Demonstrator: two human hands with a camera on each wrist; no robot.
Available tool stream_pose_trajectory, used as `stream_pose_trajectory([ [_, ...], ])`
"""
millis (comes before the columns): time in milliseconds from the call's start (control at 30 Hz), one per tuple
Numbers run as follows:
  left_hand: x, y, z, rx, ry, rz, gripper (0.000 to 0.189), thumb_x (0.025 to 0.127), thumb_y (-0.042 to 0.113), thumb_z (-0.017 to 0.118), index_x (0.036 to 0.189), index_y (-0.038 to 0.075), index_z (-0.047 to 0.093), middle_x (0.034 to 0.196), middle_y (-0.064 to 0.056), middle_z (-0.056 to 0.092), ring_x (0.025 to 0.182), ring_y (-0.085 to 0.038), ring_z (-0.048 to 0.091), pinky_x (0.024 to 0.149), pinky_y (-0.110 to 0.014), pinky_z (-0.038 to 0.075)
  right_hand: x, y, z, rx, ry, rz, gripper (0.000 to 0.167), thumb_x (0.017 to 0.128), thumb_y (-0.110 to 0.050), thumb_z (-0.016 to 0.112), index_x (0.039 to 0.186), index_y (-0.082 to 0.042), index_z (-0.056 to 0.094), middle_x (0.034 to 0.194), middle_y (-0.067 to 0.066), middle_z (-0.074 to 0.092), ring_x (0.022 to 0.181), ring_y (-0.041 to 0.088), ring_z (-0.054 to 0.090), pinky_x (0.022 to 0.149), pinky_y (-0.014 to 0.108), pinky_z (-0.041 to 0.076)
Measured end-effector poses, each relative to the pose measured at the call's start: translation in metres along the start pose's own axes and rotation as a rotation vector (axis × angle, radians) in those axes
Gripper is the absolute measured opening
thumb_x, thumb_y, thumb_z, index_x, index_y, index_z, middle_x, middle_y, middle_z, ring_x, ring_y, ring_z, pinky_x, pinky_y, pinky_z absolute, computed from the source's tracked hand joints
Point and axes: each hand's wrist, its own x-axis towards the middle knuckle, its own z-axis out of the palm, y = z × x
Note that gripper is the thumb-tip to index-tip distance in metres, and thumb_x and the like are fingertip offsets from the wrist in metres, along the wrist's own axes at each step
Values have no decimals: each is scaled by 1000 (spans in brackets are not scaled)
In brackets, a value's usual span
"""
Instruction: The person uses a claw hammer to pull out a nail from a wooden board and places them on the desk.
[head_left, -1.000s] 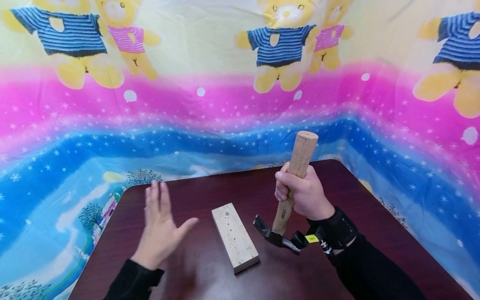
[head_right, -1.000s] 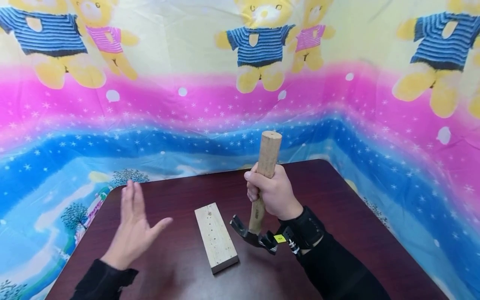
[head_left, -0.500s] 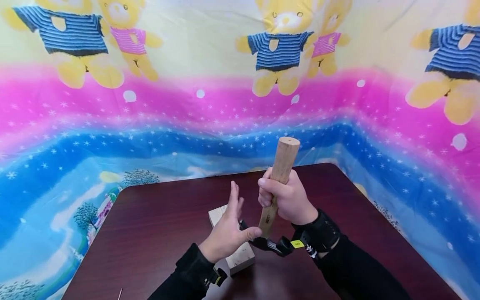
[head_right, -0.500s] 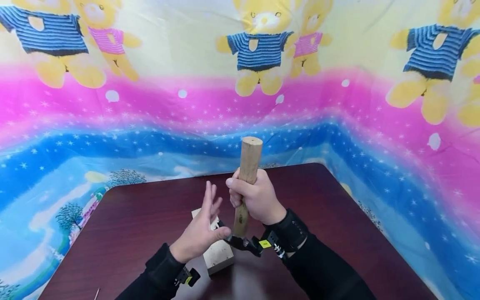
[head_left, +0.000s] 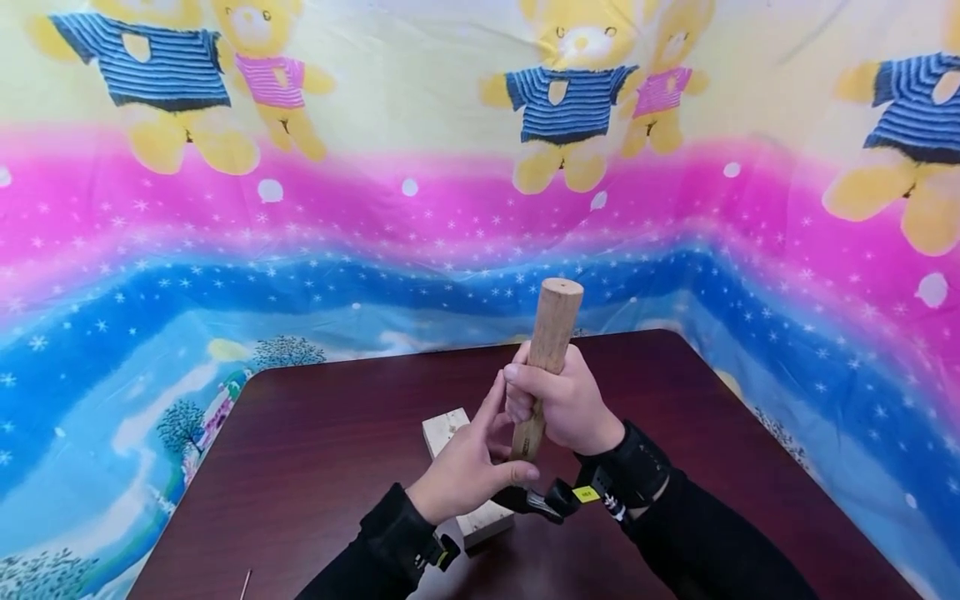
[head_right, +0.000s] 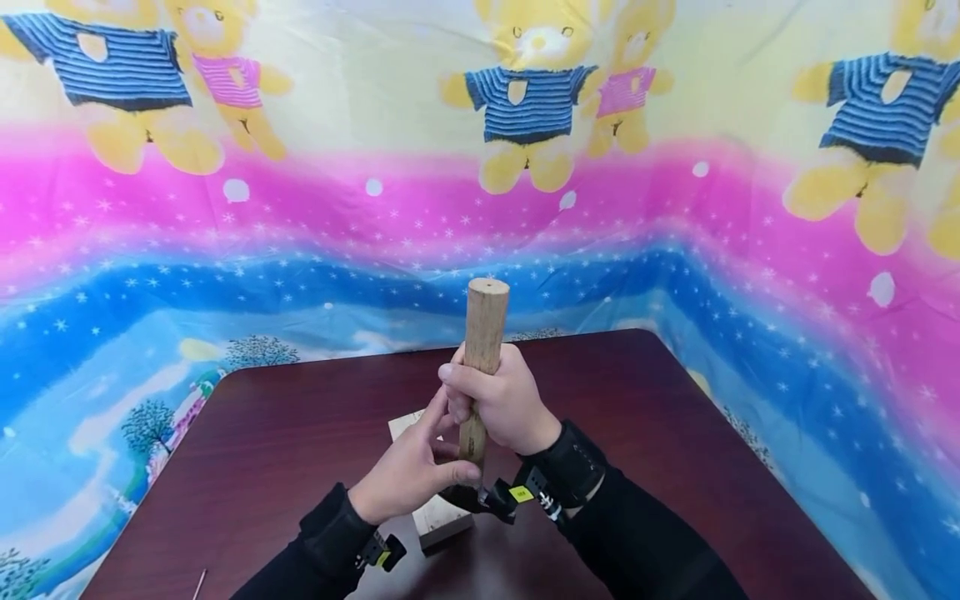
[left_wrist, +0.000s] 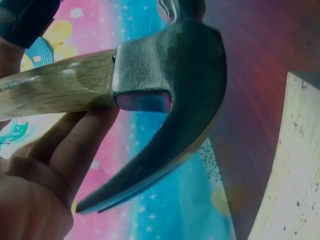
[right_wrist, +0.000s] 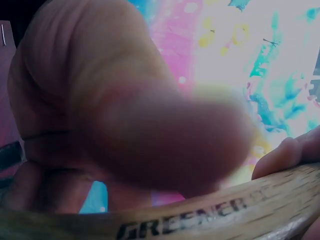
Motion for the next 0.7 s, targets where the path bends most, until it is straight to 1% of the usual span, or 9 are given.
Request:
stream_pose_trajectory([
  [33,0,0,1,17,7,9,101,90,26,76,157,43,3,147,-3,49,107,-14,66,85,-28,54,0,0,1,2,2,3,18,96,-1,54,78,-3,54,56,10,42,48,23,43,47,38,42],
  [100,1,0,2,64,18,35,80,91,23,75,154,34,28,131,-2,62,102,-11,67,82,-26,55,0,1,2,6,3,9,18,96,-2,54,78,-3,53,56,10,42,48,23,43,48,38,43],
  [167,1,0,3,117,33,66,54,92,20,73,141,23,50,117,0,68,96,-7,67,78,-25,55,1,2,3,10,2,17,18,96,-3,55,78,-3,54,57,10,43,48,22,43,48,37,44],
  [233,0,0,4,166,51,96,32,94,19,71,123,16,60,106,2,70,91,-5,67,75,-24,56,2,2,5,13,-6,24,18,96,-5,57,78,-3,54,58,9,44,48,22,44,48,37,45],
  [300,-1,-2,4,197,61,116,23,95,18,70,116,13,63,99,5,69,86,-4,66,73,-23,56,2,2,5,22,-20,37,19,96,-6,57,78,-4,54,58,9,45,48,22,45,49,37,46],
  [433,-4,-5,4,224,48,151,25,95,19,69,118,13,60,100,4,69,88,-3,65,74,-21,55,2,4,5,45,-48,69,20,98,-5,54,78,-4,53,58,10,44,49,22,46,50,37,48],
  [533,-5,-7,3,220,26,168,27,96,18,67,121,11,59,104,1,69,92,-5,66,76,-21,55,2,3,3,6,-59,98,20,98,-4,53,78,-2,51,59,12,44,51,25,49,53,41,51],
  [600,-5,-8,2,215,14,169,28,97,20,66,122,10,58,106,-1,68,93,-6,66,77,-22,55,3,1,1,-80,-60,123,20,99,-8,55,80,-1,52,62,13,48,56,28,55,58,44,54],
  [700,-6,-8,-2,213,9,160,27,98,23,65,121,10,57,105,-1,68,92,-6,66,76,-22,55,6,-3,-4,-286,-69,161,20,100,-17,59,86,-3,58,70,13,59,68,30,63,70,48,55],
])
